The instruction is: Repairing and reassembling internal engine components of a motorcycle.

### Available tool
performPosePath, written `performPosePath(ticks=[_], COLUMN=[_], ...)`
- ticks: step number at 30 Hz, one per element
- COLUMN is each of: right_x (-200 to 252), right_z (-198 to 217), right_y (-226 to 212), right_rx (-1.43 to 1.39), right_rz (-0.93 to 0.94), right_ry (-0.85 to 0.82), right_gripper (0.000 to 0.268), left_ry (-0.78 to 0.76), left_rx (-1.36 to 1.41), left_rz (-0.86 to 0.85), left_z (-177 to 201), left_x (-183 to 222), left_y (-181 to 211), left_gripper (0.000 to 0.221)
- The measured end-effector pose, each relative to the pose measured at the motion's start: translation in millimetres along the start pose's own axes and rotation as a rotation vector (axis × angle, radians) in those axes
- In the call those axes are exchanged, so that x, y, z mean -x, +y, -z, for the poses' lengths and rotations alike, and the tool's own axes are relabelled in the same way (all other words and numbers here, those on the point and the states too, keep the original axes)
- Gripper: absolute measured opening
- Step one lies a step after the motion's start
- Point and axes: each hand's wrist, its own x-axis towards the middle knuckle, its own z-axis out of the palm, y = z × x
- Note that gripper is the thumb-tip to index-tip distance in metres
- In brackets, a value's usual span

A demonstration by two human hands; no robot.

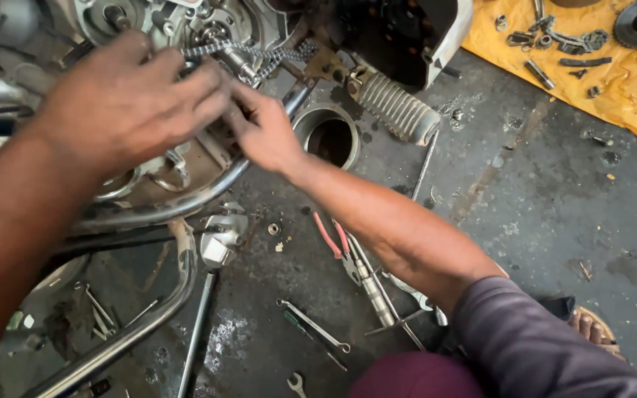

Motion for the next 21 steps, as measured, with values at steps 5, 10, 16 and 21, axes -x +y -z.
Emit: performPosePath(ticks=[5,10,16,21], right_x=[-14.2,-14.5,-13.8,-13.2], right_z=[20.0,24.4,29.2,25.9], right_y=[-7.0,-23.8,-29.4,-25.7], right_rx=[-0.127,-0.070,0.014,-0.170], right_rz=[-0.127,-0.257,-0.268,-0.229], right_ry=[-0.218,-0.228,-0.292,-0.302], right_gripper=[0.049,0.041,0.045,0.039], left_ry=[-0.171,0.025,-0.162,-0.077], left_rx=[0.036,0.120,0.168,0.272], left_rz=[0.096,0.182,0.185,0.199], left_z=[-3.1,-1.6,-2.3,-7.9], left_x=[-9.4,-11.4,-18.0,-15.9], left_y=[0.8,-2.9,-0.9,-2.1], left_gripper=[0.040,0.039,0.044,0.038])
